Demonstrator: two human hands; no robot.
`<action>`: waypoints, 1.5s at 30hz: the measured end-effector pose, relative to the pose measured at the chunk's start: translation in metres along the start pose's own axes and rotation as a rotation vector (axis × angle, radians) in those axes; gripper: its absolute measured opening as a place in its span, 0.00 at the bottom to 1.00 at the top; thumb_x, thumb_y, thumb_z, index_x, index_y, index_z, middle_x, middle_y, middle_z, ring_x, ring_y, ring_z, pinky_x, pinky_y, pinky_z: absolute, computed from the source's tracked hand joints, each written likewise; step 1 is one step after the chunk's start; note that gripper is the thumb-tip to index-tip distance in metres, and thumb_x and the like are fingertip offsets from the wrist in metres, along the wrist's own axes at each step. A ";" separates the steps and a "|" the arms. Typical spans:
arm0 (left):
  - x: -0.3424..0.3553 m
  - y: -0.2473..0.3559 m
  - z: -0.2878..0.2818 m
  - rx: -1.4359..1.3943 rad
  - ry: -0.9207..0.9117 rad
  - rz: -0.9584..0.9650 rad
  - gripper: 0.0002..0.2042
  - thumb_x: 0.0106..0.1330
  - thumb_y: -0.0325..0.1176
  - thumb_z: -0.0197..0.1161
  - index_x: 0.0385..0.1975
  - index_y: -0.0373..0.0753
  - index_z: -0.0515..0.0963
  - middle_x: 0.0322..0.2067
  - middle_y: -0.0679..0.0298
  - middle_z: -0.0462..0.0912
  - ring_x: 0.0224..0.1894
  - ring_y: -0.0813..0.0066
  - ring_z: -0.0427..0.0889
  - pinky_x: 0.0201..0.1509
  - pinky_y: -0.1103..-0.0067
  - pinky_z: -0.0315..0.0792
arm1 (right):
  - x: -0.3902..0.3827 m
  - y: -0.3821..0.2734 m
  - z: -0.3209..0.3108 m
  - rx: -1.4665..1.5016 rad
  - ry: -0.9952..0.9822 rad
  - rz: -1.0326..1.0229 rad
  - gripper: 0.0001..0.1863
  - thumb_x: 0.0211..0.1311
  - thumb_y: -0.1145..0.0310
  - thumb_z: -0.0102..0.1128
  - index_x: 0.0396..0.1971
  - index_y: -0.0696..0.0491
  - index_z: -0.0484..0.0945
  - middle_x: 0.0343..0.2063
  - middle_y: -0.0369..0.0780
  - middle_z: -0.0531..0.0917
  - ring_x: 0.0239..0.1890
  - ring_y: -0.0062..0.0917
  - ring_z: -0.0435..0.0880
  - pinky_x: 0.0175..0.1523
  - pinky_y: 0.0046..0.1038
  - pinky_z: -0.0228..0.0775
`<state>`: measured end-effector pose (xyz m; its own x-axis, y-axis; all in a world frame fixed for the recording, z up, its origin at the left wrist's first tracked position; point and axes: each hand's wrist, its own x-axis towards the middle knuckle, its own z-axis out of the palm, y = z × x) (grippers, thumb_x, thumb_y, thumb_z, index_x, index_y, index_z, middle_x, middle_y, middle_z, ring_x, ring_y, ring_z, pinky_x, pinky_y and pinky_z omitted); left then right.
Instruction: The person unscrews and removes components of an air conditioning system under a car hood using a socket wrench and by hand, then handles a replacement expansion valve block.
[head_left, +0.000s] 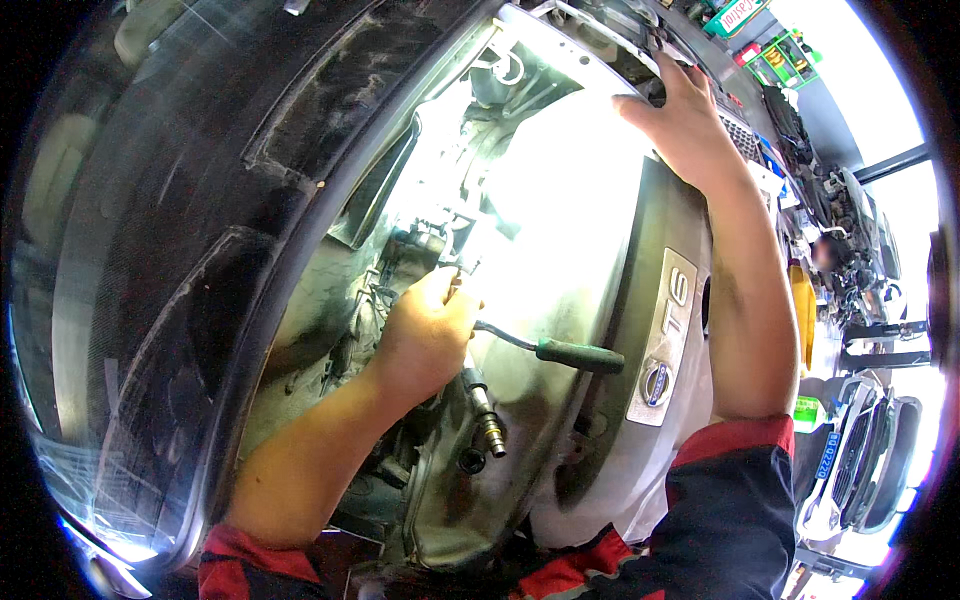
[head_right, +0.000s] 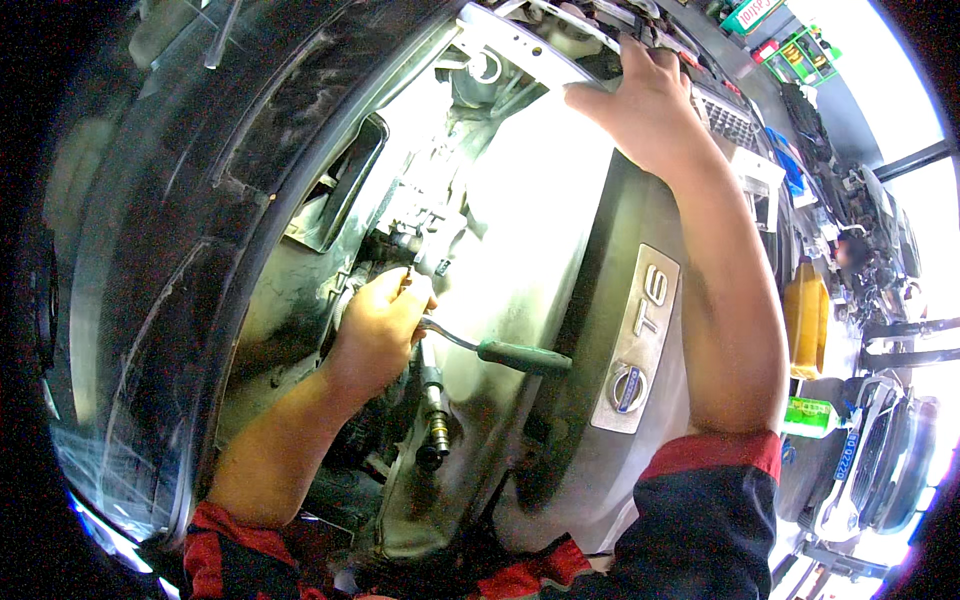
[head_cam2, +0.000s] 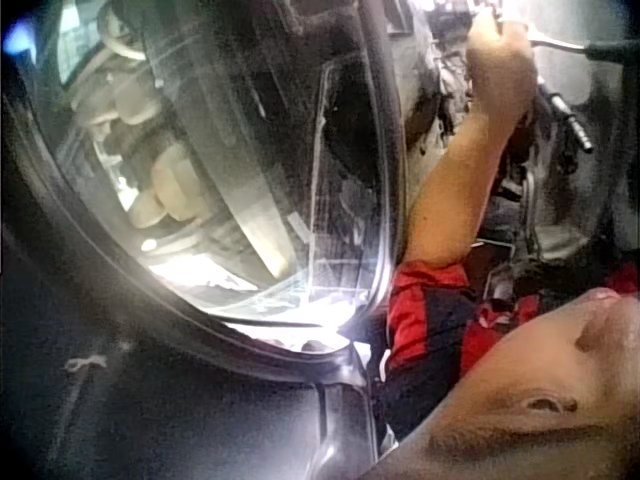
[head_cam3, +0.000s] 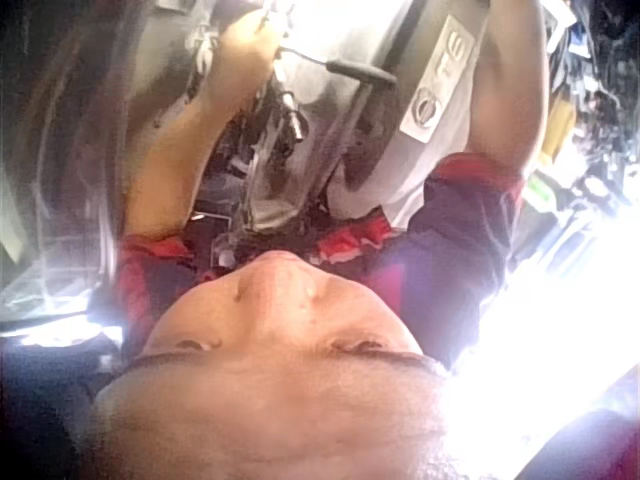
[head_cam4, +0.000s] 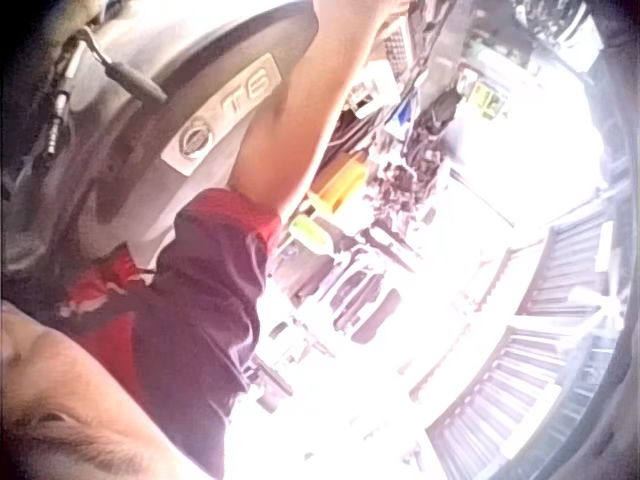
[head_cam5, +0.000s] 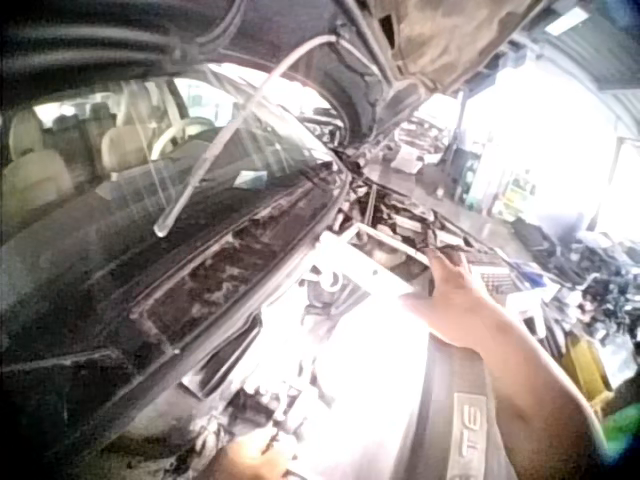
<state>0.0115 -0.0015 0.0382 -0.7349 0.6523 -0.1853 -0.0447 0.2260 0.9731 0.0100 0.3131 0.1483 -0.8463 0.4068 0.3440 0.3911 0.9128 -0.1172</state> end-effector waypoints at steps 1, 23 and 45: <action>0.000 0.004 0.001 -0.076 -0.010 -0.084 0.09 0.73 0.32 0.50 0.32 0.37 0.75 0.25 0.68 0.73 0.24 0.82 0.70 0.28 0.81 0.67 | -0.002 0.000 -0.002 -0.007 -0.038 -0.028 0.46 0.53 0.41 0.62 0.63 0.61 0.66 0.57 0.64 0.71 0.61 0.58 0.70 0.65 0.45 0.64; -0.002 0.010 0.003 -0.001 0.025 -0.100 0.12 0.73 0.36 0.53 0.31 0.36 0.77 0.22 0.69 0.74 0.25 0.82 0.70 0.31 0.79 0.66 | -0.044 -0.045 0.020 -0.235 -0.128 -0.152 0.36 0.49 0.46 0.63 0.60 0.43 0.77 0.55 0.53 0.72 0.56 0.51 0.75 0.61 0.49 0.67; -0.002 0.008 0.004 -0.018 0.003 -0.143 0.12 0.74 0.37 0.53 0.31 0.37 0.76 0.22 0.72 0.72 0.25 0.83 0.69 0.30 0.80 0.66 | 0.004 -0.011 0.057 0.186 0.227 0.200 0.40 0.61 0.38 0.52 0.65 0.52 0.69 0.56 0.59 0.72 0.57 0.53 0.76 0.63 0.43 0.68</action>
<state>0.0151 0.0024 0.0456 -0.7218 0.6125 -0.3222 -0.1616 0.3036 0.9390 -0.0181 0.3064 0.0982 -0.6496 0.5790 0.4927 0.4511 0.8152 -0.3633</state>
